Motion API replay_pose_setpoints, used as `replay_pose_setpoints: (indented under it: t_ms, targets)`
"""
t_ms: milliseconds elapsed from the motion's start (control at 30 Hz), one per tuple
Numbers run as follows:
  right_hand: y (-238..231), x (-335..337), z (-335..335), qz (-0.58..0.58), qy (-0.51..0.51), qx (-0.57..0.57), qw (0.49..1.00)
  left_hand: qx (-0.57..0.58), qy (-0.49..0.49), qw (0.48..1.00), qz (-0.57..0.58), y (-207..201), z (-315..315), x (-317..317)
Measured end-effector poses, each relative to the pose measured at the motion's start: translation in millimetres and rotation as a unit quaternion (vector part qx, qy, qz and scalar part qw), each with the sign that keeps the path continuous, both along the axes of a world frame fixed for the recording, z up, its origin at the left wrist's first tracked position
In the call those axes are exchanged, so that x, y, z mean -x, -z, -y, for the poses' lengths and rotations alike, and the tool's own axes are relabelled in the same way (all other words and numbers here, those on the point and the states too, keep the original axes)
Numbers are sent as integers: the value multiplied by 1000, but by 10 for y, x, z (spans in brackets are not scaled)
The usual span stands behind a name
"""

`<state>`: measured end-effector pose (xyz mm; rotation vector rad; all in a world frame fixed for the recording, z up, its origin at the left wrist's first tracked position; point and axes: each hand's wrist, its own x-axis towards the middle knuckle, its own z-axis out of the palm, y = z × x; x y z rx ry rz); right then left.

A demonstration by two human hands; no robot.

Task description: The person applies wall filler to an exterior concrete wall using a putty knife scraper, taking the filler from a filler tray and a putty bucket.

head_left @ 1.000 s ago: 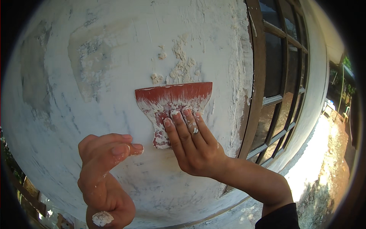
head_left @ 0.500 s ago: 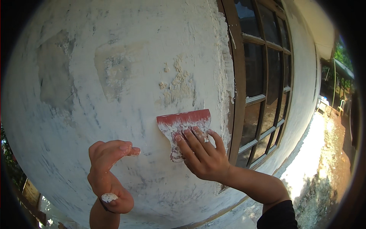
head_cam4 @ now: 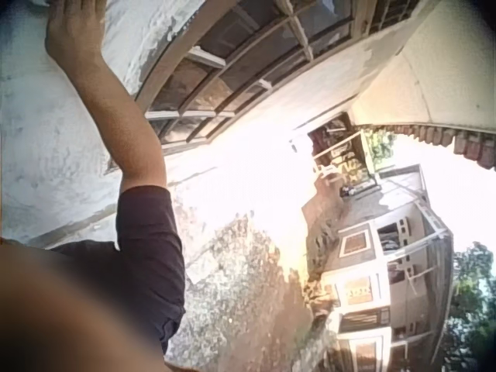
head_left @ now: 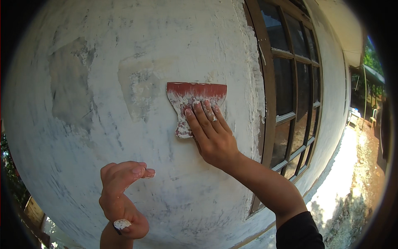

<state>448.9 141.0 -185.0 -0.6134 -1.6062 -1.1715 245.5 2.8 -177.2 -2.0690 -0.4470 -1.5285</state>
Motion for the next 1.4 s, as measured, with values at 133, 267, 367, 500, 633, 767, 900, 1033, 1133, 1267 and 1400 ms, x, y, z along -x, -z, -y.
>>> replay_pose_setpoints:
  t_ms: [133, 267, 367, 500, 633, 767, 900, 1033, 1133, 1267, 1400]
  targets:
    - [-32, 127, 14, -7, -57, -9, 998, 1, -2, 1000, 7, 23, -52, 52]
    - [-96, 42, 0, -10, -78, 5, 997, 43, -1, 999, 13, 35, -266, 24]
    - [-115, 72, -10, -16, -78, 0, 997, 61, 0, 998, 6, 58, -353, -34]
    - [-152, 106, 23, 2, -63, -14, 998, 46, 10, 999, -2, 47, -412, -55]
    - [-207, 118, -56, 0, -57, -34, 998, 42, 35, 998, -12, 86, -414, -5]
    - [-123, 135, -23, -2, -13, -52, 999, 39, 16, 999, 20, 82, -299, 49]
    - [-62, 248, -40, -50, -22, -30, 998, 51, 33, 998, 4, 128, -246, 160]
    - [-199, 14, 134, 4, -65, 35, 997, 26, 75, 997, -14, 152, -262, 68]
    - [-351, -173, 448, -32, -175, 114, 977, 33, 73, 997, -17, 171, -195, 105]
    - [-479, -433, 638, -169, -267, 105, 943, 33, 61, 998, 15, 136, -87, -14]
    - [-449, -335, 562, -90, -155, 6, 984, 20, 70, 997, -7, 115, -90, 28]
